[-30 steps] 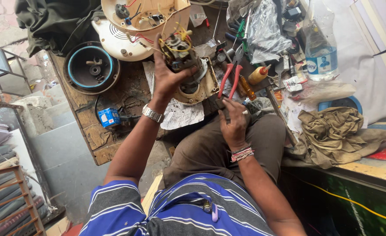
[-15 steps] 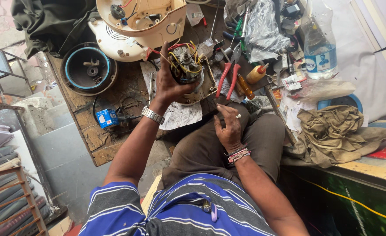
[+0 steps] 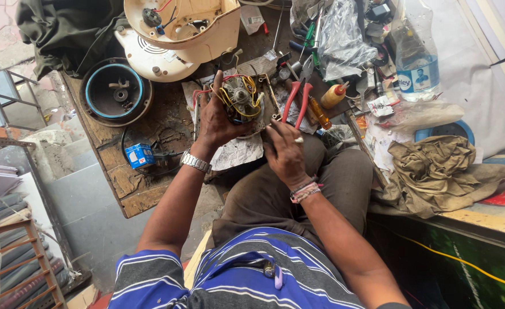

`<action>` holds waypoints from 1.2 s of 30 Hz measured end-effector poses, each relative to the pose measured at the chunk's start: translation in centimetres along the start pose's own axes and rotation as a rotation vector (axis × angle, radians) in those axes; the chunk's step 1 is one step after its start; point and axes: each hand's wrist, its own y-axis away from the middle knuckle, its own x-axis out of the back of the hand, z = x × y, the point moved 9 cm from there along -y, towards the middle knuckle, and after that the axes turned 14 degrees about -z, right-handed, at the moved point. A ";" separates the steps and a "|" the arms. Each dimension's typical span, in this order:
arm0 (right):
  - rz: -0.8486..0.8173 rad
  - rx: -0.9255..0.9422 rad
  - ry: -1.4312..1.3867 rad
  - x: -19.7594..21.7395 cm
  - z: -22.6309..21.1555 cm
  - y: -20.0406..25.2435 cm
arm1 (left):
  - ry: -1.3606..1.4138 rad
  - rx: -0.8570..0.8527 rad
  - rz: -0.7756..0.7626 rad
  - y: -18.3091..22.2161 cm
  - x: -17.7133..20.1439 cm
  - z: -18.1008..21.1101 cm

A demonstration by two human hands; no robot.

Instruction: The person uses a screwdriver and pliers to adjust wires and components inside a small motor assembly. They then place the motor into a plastic housing and secure it with a screwdriver.

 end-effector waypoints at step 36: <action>-0.052 -0.007 0.217 -2.9 0.6 0.5 | 0.039 -0.019 0.038 1.3 -0.9 -0.9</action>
